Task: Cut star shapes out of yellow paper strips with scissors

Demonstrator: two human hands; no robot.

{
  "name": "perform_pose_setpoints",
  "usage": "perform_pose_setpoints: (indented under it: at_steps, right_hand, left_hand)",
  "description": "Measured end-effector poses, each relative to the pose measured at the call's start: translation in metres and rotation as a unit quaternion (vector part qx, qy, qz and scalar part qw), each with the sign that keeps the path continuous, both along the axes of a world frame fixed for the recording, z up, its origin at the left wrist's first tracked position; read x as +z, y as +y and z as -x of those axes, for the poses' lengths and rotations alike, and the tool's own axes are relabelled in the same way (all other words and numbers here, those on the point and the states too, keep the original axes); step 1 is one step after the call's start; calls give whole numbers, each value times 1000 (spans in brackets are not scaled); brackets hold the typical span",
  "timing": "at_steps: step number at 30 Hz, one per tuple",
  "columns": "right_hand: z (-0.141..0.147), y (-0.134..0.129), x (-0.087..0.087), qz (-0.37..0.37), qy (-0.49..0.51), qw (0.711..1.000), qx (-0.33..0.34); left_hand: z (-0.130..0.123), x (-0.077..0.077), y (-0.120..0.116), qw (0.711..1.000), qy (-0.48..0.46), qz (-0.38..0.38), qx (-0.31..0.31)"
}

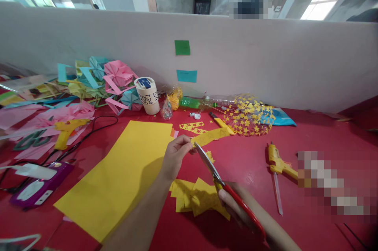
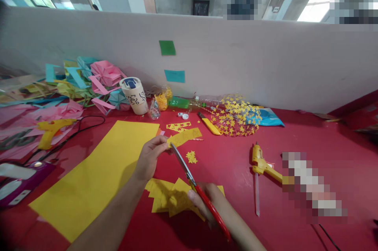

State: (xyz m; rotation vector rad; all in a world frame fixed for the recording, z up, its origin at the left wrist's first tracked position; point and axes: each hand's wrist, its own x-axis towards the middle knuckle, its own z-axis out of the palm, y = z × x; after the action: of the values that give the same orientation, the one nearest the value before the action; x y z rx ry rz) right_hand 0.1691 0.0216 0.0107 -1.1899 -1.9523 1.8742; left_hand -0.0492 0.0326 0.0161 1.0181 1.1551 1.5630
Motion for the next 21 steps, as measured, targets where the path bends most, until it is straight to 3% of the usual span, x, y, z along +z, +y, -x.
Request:
perform_pose_setpoints:
  at_steps: [8, 21]
  right_hand:
    - [-1, 1, 2, -12, -4, 1000, 14]
    - [1, 1, 2, 5, -4, 1000, -17]
  left_hand:
    - [2, -4, 1, 1000, -22, -2, 9]
    - [2, -6, 1, 998, -20, 11, -59]
